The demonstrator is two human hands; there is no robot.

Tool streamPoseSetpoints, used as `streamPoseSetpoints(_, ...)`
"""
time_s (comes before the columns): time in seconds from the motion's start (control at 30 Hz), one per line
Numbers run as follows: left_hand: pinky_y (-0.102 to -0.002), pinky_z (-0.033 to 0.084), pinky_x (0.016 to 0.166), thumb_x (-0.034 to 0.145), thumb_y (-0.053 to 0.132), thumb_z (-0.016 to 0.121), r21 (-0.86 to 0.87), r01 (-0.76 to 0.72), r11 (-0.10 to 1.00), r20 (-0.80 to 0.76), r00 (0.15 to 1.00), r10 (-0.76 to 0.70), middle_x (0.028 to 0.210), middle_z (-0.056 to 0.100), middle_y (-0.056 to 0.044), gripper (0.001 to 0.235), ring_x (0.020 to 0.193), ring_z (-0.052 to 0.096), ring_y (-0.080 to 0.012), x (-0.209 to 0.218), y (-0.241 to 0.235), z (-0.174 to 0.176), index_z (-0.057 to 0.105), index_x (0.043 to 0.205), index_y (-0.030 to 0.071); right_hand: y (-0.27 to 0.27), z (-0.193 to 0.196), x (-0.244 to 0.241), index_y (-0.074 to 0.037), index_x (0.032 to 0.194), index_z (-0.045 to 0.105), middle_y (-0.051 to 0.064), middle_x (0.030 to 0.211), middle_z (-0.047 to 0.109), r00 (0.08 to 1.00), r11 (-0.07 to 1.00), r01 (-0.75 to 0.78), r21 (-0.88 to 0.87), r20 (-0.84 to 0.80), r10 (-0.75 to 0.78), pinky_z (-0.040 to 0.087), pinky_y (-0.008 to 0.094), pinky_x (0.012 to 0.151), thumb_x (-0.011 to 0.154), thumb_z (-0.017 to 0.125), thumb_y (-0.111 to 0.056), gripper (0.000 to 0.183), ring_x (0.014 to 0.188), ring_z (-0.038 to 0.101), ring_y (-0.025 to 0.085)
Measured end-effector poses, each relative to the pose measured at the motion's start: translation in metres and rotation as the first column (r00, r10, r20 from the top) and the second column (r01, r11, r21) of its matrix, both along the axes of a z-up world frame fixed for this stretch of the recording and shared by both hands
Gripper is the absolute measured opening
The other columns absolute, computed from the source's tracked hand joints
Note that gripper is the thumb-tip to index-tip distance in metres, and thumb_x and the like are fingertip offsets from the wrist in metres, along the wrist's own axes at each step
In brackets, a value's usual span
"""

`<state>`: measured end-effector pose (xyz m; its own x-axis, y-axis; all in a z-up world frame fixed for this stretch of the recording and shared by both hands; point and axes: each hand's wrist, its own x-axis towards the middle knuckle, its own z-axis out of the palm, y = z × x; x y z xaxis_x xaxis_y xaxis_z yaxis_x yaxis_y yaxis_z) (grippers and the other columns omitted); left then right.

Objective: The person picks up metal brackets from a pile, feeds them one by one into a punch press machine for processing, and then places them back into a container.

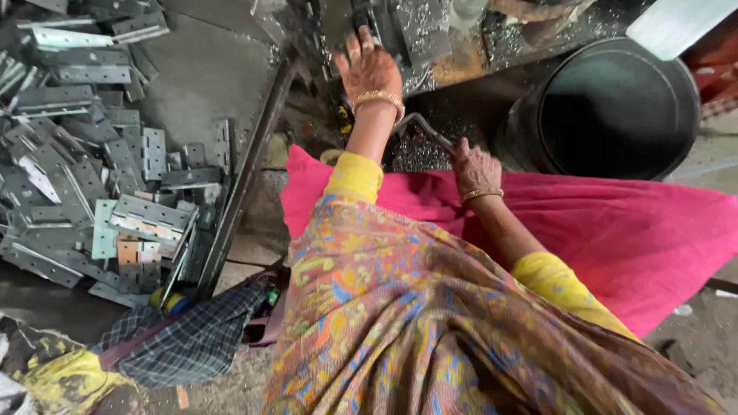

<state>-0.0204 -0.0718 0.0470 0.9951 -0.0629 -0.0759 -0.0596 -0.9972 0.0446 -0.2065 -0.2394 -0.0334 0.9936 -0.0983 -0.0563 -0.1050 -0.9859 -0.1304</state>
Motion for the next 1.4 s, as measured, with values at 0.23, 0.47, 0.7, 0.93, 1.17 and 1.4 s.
streamPoseSetpoints(0.23,-0.056,0.018,0.122,0.100,0.018,0.042,-0.022,0.032,0.999,0.076,0.997,-0.030,0.161,0.037,-0.004,0.044,0.150,0.029,-0.0276,-0.009,0.005,-0.012,0.061,0.138,0.009,-0.003,0.014,0.023,-0.008,0.117,0.058,0.019,0.100,0.071,0.992,0.998,0.042,-0.042,-0.121,-0.047,0.058,0.050,0.070,0.107,0.048,-0.023,0.020,0.089,0.073,0.039)
streamPoseSetpoints(0.47,-0.056,0.014,0.121,0.098,0.020,0.044,0.076,0.062,0.995,-0.039,0.997,-0.059,0.165,0.028,-0.004,0.044,0.153,0.023,-0.0280,-0.006,0.009,-0.009,0.060,0.137,0.011,-0.004,-0.020,0.020,-0.007,0.128,0.052,0.022,0.099,0.069,0.985,0.991,0.044,0.127,-0.170,-0.022,0.057,0.052,0.072,0.097,0.050,-0.019,0.034,0.089,0.071,0.041)
streamPoseSetpoints(0.7,-0.058,0.013,0.125,0.106,0.024,0.041,0.084,0.041,0.996,0.126,0.991,-0.052,0.162,0.036,-0.006,0.044,0.153,0.028,-0.0277,0.004,0.005,-0.043,0.063,0.141,0.008,-0.004,-0.005,0.027,-0.008,0.128,0.054,0.021,0.114,0.071,0.990,0.999,-0.017,-0.030,-0.137,0.013,0.060,0.051,0.080,0.110,0.047,-0.018,0.021,0.103,0.072,0.039)
streamPoseSetpoints(0.93,-0.062,0.011,0.120,0.100,0.020,0.043,0.064,0.071,0.995,0.115,0.990,-0.078,0.161,0.037,-0.005,0.043,0.148,0.030,-0.0315,-0.019,0.024,-0.018,0.063,0.137,0.010,0.000,-0.056,0.015,-0.010,0.131,0.046,0.025,0.106,0.068,0.936,0.965,0.158,0.210,-0.344,-0.078,0.055,0.055,0.076,0.097,0.052,-0.025,0.037,0.095,0.068,0.045)
streamPoseSetpoints(1.17,-0.061,0.012,0.121,0.101,0.017,0.043,0.131,0.058,0.990,0.035,0.997,-0.064,0.164,0.032,-0.004,0.039,0.152,0.028,-0.0290,0.023,0.004,-0.022,0.066,0.133,0.011,-0.004,-0.018,0.009,-0.007,0.125,0.053,0.023,0.110,0.071,0.987,0.997,0.073,0.027,-0.147,-0.068,0.059,0.051,0.080,0.107,0.047,-0.019,0.022,0.099,0.072,0.041)
streamPoseSetpoints(1.4,-0.061,0.011,0.124,0.102,0.018,0.046,0.037,0.069,0.997,0.237,0.969,-0.075,0.162,0.036,0.000,0.044,0.150,0.030,-0.0297,0.007,0.020,-0.020,0.063,0.142,0.010,-0.006,-0.060,0.019,-0.005,0.117,0.054,0.022,0.095,0.069,0.952,0.982,0.108,0.156,-0.301,-0.057,0.057,0.050,0.069,0.092,0.056,-0.017,0.027,0.087,0.070,0.043)
